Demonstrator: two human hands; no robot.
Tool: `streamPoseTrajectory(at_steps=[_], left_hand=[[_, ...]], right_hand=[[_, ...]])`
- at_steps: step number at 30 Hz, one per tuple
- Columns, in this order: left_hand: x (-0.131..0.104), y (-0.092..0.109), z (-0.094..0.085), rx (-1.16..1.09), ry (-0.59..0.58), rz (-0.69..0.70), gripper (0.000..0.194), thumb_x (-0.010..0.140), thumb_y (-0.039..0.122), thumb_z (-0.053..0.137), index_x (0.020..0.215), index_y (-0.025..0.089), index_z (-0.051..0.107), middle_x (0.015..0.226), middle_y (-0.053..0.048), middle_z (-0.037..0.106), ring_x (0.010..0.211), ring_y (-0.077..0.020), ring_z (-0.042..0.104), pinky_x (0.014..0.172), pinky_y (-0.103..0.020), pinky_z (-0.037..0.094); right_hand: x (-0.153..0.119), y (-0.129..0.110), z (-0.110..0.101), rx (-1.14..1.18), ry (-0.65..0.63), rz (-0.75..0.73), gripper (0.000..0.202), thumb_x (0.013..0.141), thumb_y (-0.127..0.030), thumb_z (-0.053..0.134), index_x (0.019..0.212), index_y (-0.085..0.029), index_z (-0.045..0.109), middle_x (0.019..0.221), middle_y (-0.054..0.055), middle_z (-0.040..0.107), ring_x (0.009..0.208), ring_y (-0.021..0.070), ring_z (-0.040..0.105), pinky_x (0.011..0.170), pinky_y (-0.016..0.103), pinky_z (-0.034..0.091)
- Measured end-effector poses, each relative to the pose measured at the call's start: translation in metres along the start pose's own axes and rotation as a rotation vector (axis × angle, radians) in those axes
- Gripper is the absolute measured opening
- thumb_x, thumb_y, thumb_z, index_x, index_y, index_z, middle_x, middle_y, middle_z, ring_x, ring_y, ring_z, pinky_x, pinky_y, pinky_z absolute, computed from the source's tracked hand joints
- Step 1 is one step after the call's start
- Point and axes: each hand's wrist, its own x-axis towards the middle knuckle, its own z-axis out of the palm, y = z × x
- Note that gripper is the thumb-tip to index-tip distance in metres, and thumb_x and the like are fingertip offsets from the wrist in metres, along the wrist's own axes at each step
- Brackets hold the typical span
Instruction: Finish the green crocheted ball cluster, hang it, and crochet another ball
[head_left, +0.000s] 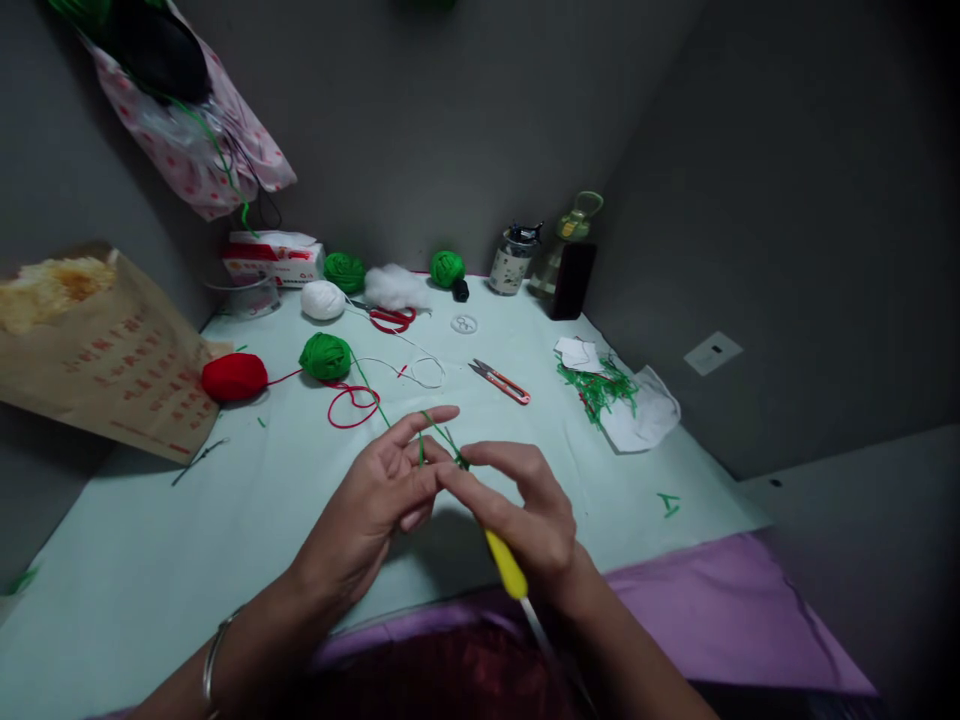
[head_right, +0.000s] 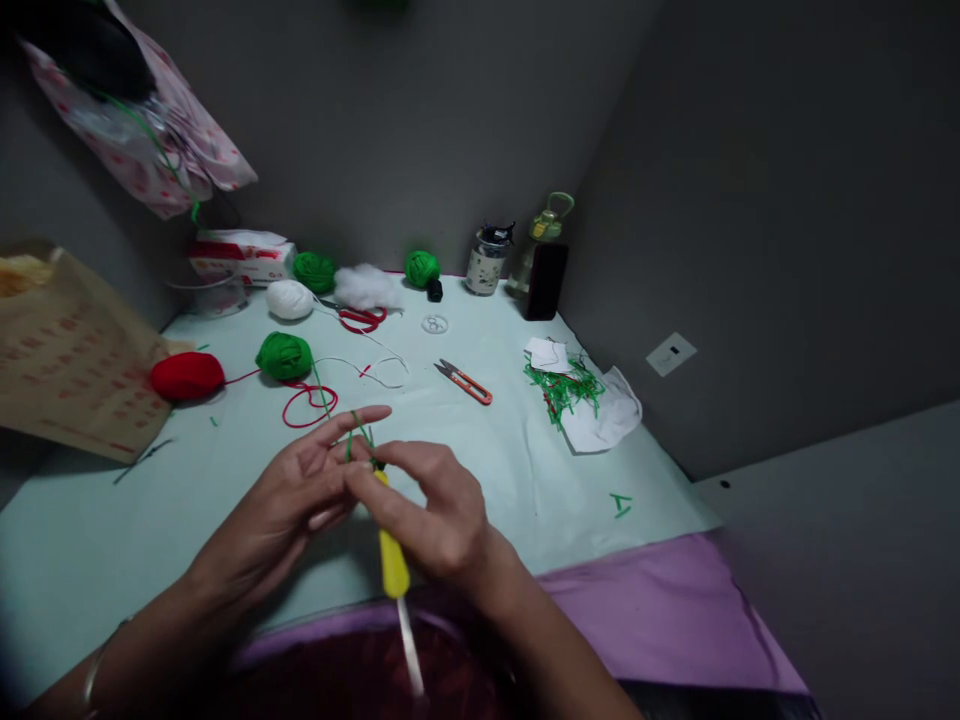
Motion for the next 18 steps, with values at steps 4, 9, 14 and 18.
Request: streamPoseTrajectory(at_steps=[4,9,14,18], left_hand=[[0.001,0.004,0.002,-0.114,-0.015,-0.059,0.045,0.082,0.019,0.078,0.124,0.017,0.064,0.070,0.008,0.047,0.045,0.0013,0.025,0.043,-0.015,0.021],[0.000,0.002,0.007,-0.057,0.004,0.012,0.045,0.081,0.020,0.079,0.124,0.018,0.064,0.079,0.004,0.054,0.049,0.0000,0.031,0.044,-0.014,0.023],[-0.002,0.007,0.007,-0.018,-0.015,0.004,0.050,0.082,0.023,0.078,0.128,0.019,0.061,0.078,0.004,0.055,0.050,-0.0009,0.032,0.045,-0.015,0.023],[-0.001,0.011,0.004,0.016,-0.005,0.025,0.043,0.083,0.026,0.077,0.124,0.019,0.064,0.081,0.004,0.053,0.050,-0.0007,0.033,0.045,-0.016,0.024]], right_hand=[[0.005,0.000,0.002,0.452,0.217,0.280,0.027,0.099,-0.015,0.049,0.111,-0.026,0.071,0.093,0.004,0.069,0.084,0.0170,0.065,0.072,0.034,0.056],[0.015,0.001,0.007,0.682,0.153,0.390,0.019,0.098,-0.020,0.057,0.101,-0.024,0.075,0.097,0.004,0.070,0.090,0.0164,0.064,0.076,0.032,0.053],[0.011,0.008,0.009,0.836,0.160,0.468,0.020,0.100,-0.022,0.053,0.102,-0.023,0.072,0.096,0.004,0.070,0.079,0.0131,0.064,0.073,0.031,0.054],[0.011,0.010,0.004,0.809,0.150,0.461,0.023,0.103,-0.019,0.045,0.103,-0.023,0.067,0.097,0.004,0.070,0.077,0.0136,0.068,0.072,0.032,0.057]])
